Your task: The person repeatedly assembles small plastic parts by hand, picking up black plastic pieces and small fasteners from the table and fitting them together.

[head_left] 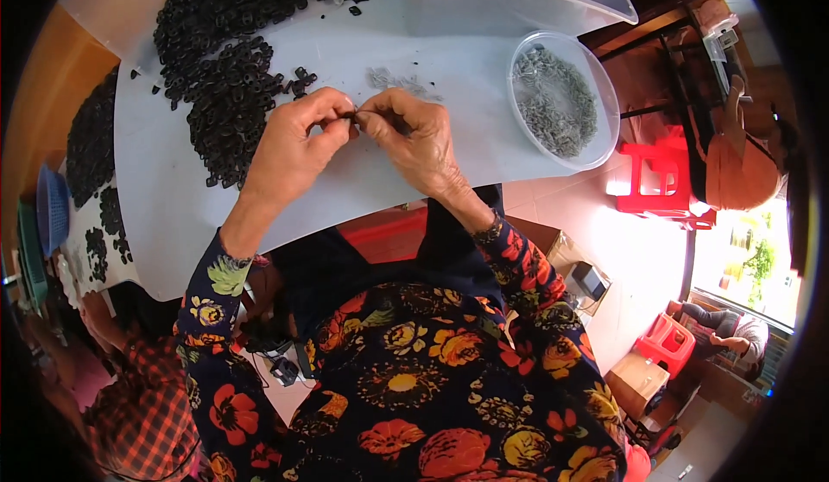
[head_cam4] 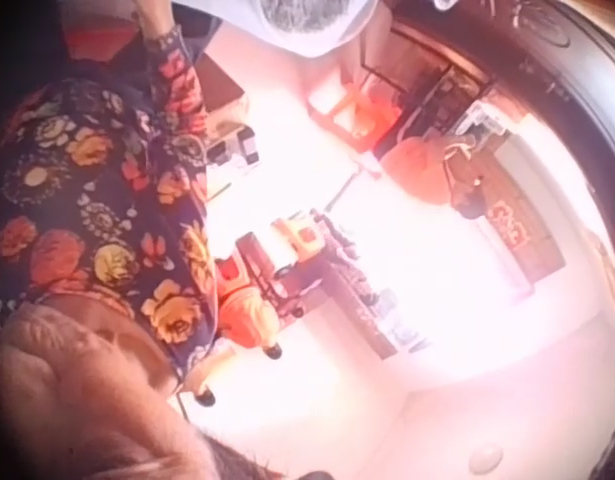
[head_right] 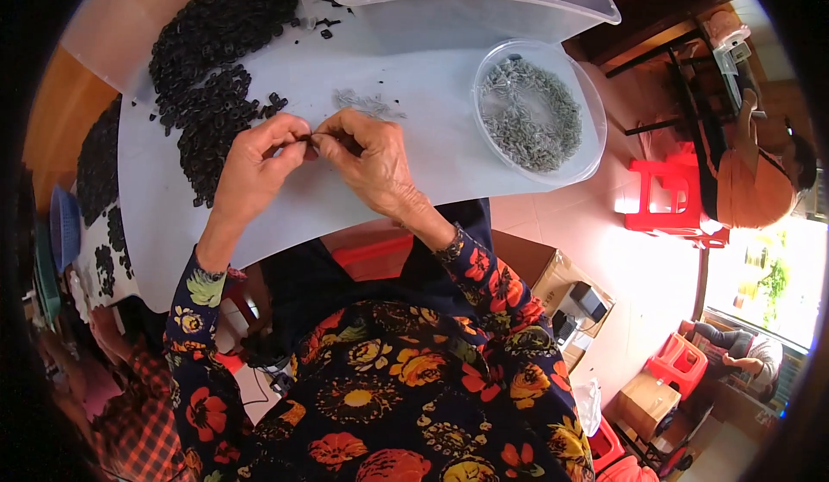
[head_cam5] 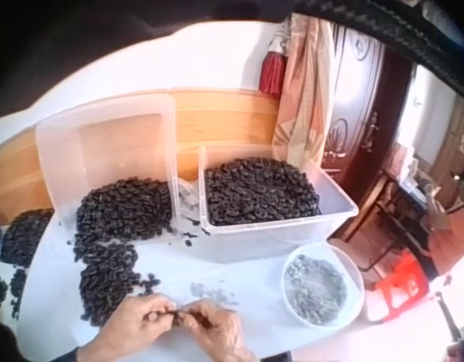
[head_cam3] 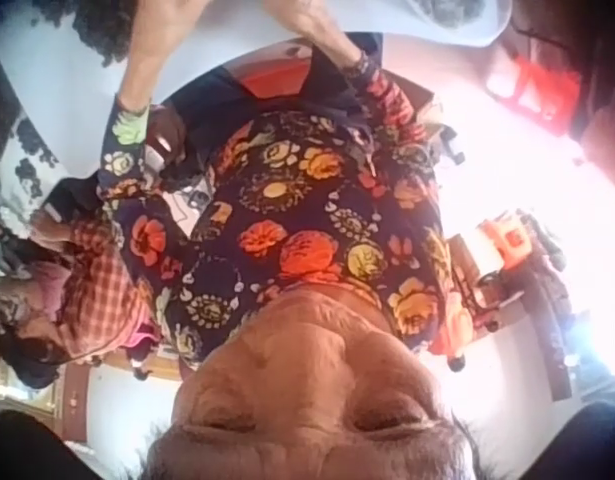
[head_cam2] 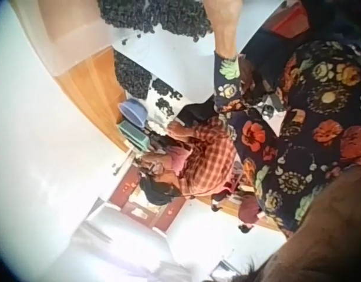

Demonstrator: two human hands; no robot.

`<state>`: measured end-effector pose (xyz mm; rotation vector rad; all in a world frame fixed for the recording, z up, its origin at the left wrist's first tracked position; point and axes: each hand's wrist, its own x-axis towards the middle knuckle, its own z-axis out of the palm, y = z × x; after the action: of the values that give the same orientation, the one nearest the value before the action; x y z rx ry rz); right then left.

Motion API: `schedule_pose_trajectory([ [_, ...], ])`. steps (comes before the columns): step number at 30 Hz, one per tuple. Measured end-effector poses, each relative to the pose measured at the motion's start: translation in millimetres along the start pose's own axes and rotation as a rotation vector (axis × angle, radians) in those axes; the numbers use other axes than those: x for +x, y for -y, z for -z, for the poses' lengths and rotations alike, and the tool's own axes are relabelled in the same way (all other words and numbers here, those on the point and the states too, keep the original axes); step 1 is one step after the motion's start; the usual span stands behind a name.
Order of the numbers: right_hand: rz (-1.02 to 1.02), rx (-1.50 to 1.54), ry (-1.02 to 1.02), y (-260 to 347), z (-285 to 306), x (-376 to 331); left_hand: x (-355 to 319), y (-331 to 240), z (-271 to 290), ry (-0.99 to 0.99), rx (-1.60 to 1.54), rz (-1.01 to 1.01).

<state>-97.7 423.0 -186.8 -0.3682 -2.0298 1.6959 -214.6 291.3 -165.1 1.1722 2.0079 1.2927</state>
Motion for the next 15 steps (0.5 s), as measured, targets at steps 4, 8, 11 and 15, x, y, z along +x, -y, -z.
schedule_pose_trajectory([
  [4, -0.057, 0.045, 0.021, 0.4, 3.2, -0.7, -0.5, 0.3, -0.3, -0.007, -0.278, 0.088],
  [8, -0.059, 0.098, 0.017, 1.5, 2.5, -1.3, -0.5, 2.4, -0.2, -0.001, -0.327, 0.126],
  [11, -0.045, 0.118, 0.006, -1.6, 1.5, -1.9, -4.7, 1.4, -6.4, -0.046, -0.299, 0.110],
  [15, -0.030, -0.055, 0.049, -1.0, 5.7, -4.5, -11.2, -1.6, -12.8, -0.073, -0.226, 0.034],
])
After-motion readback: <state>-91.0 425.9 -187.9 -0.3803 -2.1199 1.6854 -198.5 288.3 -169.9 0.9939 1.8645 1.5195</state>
